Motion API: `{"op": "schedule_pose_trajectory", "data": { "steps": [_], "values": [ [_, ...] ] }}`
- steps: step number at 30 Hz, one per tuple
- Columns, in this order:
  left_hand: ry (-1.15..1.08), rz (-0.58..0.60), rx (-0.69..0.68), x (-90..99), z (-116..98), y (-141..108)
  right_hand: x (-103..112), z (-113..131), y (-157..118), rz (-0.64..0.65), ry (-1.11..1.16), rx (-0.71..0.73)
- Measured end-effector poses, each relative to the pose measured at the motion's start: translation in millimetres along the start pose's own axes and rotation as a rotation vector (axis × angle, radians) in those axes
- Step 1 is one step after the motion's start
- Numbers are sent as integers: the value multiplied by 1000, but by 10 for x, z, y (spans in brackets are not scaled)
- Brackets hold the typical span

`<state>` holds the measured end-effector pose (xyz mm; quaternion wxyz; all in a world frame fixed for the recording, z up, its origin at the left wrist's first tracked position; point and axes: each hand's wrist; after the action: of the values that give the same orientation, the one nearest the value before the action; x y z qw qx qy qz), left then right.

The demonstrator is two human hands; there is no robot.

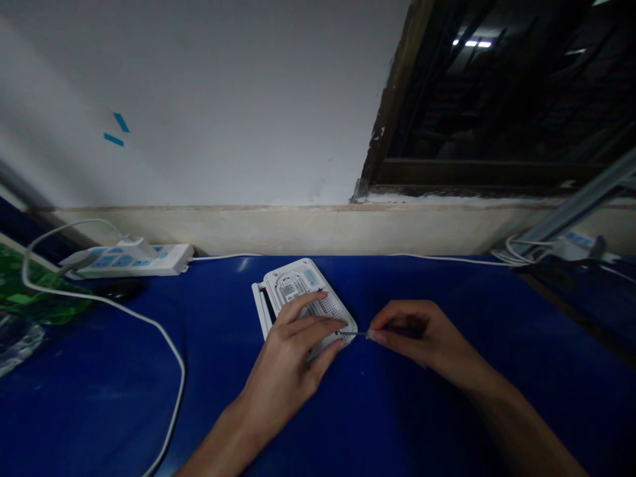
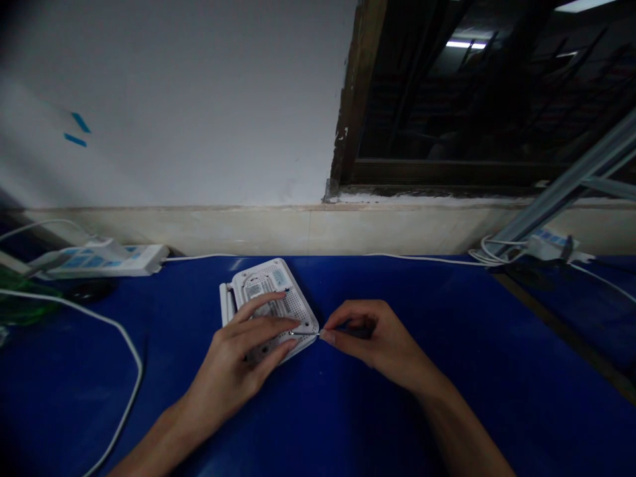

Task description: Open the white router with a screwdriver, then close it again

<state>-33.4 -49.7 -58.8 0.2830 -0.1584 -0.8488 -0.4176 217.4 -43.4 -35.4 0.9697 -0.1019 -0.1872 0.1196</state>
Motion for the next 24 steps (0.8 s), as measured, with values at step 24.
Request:
{"op": "schedule_pose_trajectory", "data": {
  "steps": [24],
  "values": [
    [-336, -128, 368, -41, -15, -21, -12, 18, -26, -17, -16, 59]
  ]
}}
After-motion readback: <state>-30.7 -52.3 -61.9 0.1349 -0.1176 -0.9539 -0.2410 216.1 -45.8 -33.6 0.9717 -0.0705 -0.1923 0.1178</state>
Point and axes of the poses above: each hand's wrist, its own y-axis towards the middle knuckle, its own x-axis out of the back of the hand, z = x × y, and after that the axes turned 10 degrees about -x, right-handed
